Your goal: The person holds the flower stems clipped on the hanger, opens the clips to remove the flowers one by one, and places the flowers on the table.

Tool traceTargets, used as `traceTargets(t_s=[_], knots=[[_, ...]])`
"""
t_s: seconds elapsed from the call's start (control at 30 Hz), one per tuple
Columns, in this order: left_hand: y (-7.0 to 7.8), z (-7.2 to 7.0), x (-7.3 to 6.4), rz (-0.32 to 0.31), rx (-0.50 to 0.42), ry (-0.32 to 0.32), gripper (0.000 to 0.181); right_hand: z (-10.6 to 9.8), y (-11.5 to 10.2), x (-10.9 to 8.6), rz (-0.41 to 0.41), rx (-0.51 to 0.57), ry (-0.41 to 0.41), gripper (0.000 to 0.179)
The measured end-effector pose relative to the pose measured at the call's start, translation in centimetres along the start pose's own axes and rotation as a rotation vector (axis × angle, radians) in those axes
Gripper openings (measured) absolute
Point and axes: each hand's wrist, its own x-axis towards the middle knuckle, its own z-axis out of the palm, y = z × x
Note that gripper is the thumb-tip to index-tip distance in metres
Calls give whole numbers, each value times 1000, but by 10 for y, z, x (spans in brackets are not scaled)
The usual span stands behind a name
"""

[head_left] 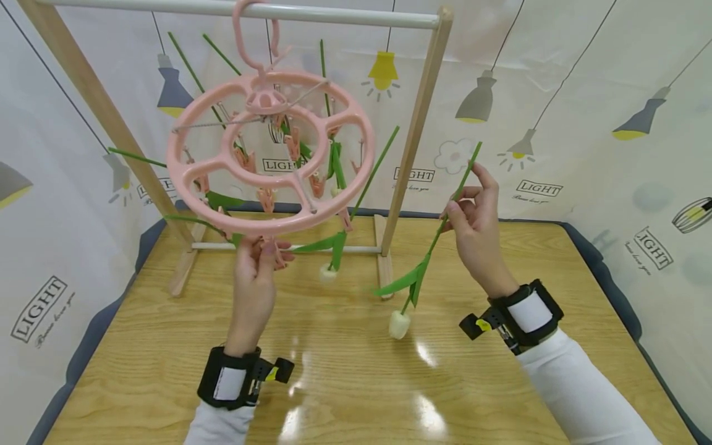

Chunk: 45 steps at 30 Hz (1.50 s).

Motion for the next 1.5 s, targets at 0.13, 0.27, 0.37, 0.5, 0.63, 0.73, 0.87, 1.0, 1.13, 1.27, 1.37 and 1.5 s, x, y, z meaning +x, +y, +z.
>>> traceTargets(t_s=[0.13, 0.27, 0.37, 0.5, 0.63, 0.73, 0.87, 1.0, 1.13, 1.27, 1.37, 1.5], knots=[[0, -1, 0, 6, -4, 3, 25, -8, 2, 3, 6, -103, -8, 58], [0, -2, -1, 11, 3, 4, 25, -16, 4, 7, 2, -215, -12, 58], [0, -2, -1, 21, 15, 0, 25, -23, 6, 11, -1, -297, -6, 58], [0, -2, -1, 29, 22, -4, 23, -31, 8, 17, -6, -386, 5, 57], [-1, -2, -1, 34, 14, -5, 21, -39, 13, 23, -16, -459, 10, 56], [0, -3, -1, 39, 11, -7, 20, -46, 18, 25, -9, -518, 12, 56], [0, -3, -1, 38, 1, -8, 19, -56, 22, 27, 6, -567, 9, 57], [-1, -3, -2, 37, -1, -3, 20, -64, 26, 30, 5, -599, -12, 57], [-1, -4, -1, 42, -13, 3, 20, -71, 31, 35, 14, -650, -36, 56], [-1, -5, -1, 51, -27, 2, 18, -79, 35, 39, 53, -683, -36, 56], [0, -5, 0, 51, -19, 4, 18, -85, 39, 42, 80, -694, -25, 56], [0, -5, 0, 52, -18, 21, 18, -91, 43, 46, 101, -717, -21, 54]])
